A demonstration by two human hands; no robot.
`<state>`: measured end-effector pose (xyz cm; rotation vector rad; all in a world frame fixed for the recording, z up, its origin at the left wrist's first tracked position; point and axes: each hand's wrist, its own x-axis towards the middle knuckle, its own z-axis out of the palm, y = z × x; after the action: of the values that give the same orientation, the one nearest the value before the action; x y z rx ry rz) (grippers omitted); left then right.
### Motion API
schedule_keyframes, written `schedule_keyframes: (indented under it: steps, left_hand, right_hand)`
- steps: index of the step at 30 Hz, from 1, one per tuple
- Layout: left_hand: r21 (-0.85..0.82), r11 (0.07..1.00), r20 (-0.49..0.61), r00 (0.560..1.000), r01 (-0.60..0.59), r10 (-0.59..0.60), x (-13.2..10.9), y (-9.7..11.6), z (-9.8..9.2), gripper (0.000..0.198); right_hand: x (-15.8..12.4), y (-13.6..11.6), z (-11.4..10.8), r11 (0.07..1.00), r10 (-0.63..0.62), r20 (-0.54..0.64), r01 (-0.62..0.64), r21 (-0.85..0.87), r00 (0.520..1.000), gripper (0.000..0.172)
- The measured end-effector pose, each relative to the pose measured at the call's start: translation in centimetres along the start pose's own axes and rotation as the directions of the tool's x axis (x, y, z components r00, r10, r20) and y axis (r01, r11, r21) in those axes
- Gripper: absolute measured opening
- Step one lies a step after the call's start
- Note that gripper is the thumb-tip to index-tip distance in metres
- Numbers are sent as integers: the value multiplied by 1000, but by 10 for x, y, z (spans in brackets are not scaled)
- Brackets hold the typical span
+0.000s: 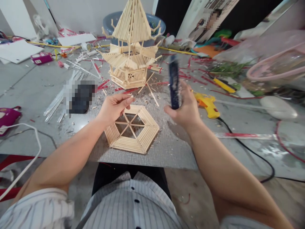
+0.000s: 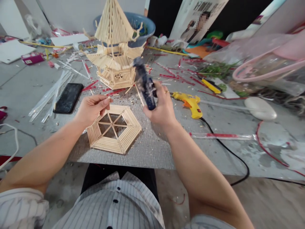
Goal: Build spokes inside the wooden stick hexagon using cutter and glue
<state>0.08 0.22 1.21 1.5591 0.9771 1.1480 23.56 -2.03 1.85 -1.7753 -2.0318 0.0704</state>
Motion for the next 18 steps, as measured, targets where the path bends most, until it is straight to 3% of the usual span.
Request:
schedule_keyframes:
  steps: [3, 9, 18]
  left_hand:
    - [63, 996, -15, 998, -58, 59, 1, -6, -1, 32]
    - [157, 962, 41, 975, -221, 217, 2, -14, -2, 29]
    - [147, 967, 55, 978, -206, 200, -1, -10, 2, 20]
  right_hand:
    - [-1, -2, 3, 996, -89, -48, 90, 14, 995, 73]
    - [-3, -10, 10, 989, -150, 72, 150, 1, 986, 75]
    - [-5, -9, 13, 973, -232, 91, 229, 35, 969, 68]
